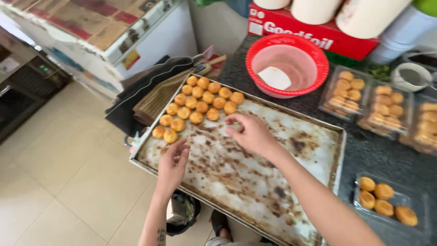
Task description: Packaging cream puffs from a baking tray into plastic containers and stapling them shut.
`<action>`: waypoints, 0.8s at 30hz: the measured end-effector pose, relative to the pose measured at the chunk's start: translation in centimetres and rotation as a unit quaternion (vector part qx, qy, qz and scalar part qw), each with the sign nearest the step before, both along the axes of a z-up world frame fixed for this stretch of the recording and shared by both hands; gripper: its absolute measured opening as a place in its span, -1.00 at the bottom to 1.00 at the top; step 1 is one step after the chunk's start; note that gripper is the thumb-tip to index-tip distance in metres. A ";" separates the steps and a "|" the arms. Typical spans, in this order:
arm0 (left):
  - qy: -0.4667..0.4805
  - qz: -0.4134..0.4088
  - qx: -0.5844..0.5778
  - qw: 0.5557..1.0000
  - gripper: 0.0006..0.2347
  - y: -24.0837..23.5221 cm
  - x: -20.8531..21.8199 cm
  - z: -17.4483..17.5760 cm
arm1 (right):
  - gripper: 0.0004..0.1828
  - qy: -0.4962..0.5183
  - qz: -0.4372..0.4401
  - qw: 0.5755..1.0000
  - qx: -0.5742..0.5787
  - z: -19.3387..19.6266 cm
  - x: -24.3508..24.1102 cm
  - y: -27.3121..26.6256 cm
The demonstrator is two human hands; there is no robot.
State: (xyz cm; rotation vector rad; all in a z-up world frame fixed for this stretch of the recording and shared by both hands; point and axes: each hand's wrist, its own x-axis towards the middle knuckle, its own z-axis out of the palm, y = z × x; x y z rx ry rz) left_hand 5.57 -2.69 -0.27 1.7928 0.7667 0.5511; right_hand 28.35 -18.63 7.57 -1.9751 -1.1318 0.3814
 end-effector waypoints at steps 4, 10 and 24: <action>-0.006 0.082 -0.047 0.995 -0.69 4.6 -4.6 -2.5 | -0.58 -0.003 0.116 0.993 -0.012 -2.3 -4.5 9.2; -0.057 0.095 -0.130 0.985 -0.70 7.4 -7.7 -4.4 | -0.43 -0.072 0.194 0.977 -0.056 -7.8 -7.7 17.0; -0.074 0.042 -0.146 0.986 -0.69 8.3 -5.8 -5.7 | -0.59 -0.025 0.105 0.994 -0.011 -4.7 -7.4 14.0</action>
